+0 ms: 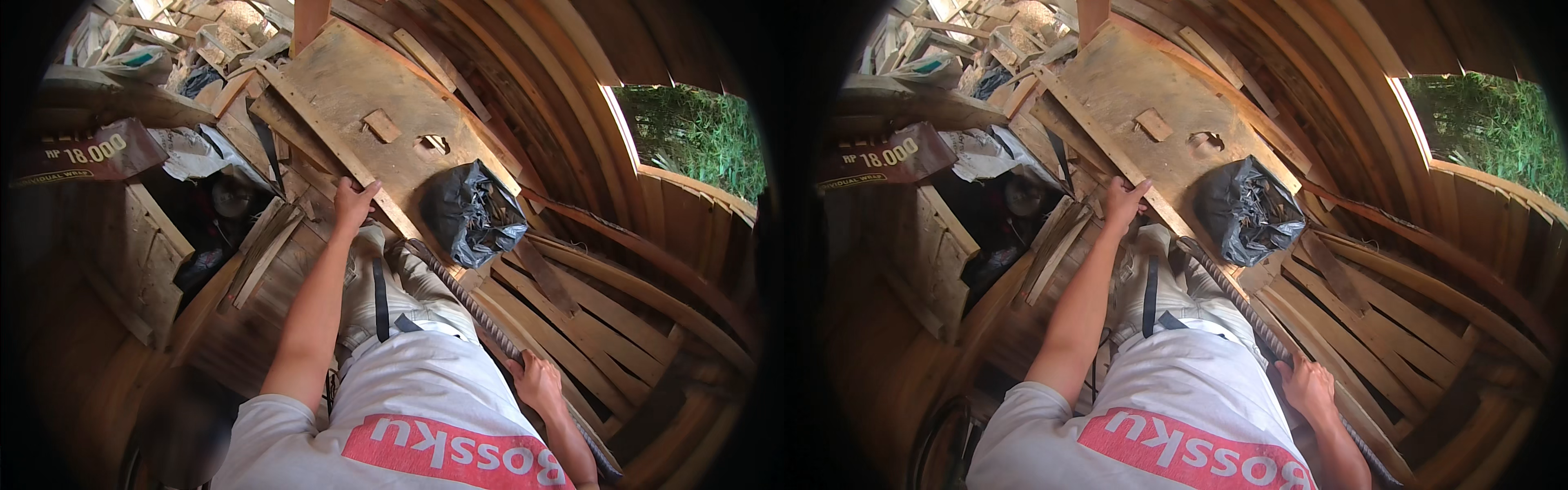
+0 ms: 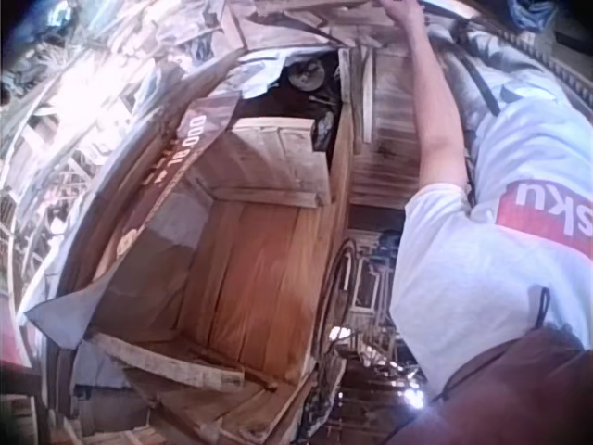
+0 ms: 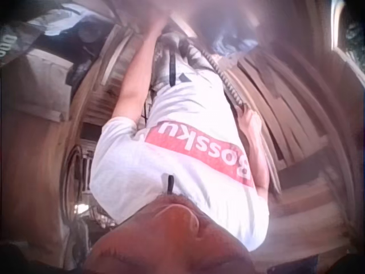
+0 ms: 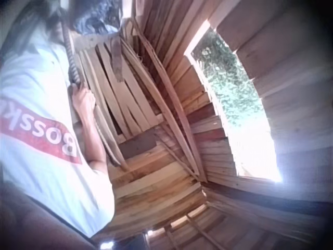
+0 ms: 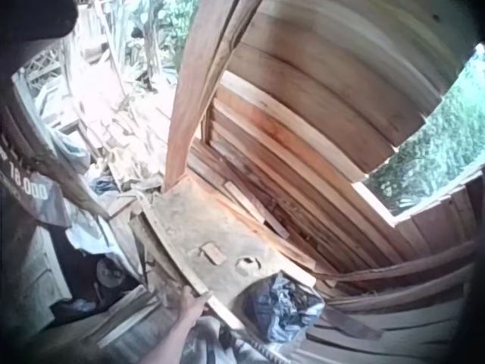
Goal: The person uses a long metal bar to pry and break apart wooden planks and debris inside a cluttered wooden structure. They repeatedly strike and lever the wood to separate pieces, working alongside another individual who is also clearing the area.
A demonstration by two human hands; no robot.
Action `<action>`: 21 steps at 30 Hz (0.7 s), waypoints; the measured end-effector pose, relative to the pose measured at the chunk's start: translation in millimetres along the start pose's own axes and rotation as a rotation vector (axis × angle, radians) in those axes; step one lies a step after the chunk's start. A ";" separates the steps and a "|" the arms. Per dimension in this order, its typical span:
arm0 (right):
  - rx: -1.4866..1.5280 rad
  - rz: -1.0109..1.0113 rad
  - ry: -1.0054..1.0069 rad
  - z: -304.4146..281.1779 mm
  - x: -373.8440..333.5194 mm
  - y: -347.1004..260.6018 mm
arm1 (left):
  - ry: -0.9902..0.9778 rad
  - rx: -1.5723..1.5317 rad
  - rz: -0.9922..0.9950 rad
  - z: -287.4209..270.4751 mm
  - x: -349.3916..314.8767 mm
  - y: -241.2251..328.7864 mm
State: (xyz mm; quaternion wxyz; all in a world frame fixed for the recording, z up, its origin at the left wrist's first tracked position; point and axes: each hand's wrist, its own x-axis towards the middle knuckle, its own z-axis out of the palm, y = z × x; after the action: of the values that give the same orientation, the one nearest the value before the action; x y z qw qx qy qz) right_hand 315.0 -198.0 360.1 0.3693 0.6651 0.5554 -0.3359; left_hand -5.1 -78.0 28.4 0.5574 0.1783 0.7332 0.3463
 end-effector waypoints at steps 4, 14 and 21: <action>-0.057 0.009 -0.014 -12.8 -1.1 -15.7 | -0.003 0.043 0.045 -1.0 0.8 3.8; -0.044 0.036 -0.050 -19.1 -5.9 -37.4 | 0.018 0.032 0.157 1.4 10.8 -14.4; 0.049 0.114 -0.086 4.9 8.1 -8.5 | 0.008 0.053 0.110 4.6 7.5 -7.2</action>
State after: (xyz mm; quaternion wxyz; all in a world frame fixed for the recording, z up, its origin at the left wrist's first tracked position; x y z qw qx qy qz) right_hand 307.8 -197.3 349.7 0.3950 0.6895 0.4916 -0.3562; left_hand -2.3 -76.8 17.5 0.5297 0.2319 0.7334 0.3575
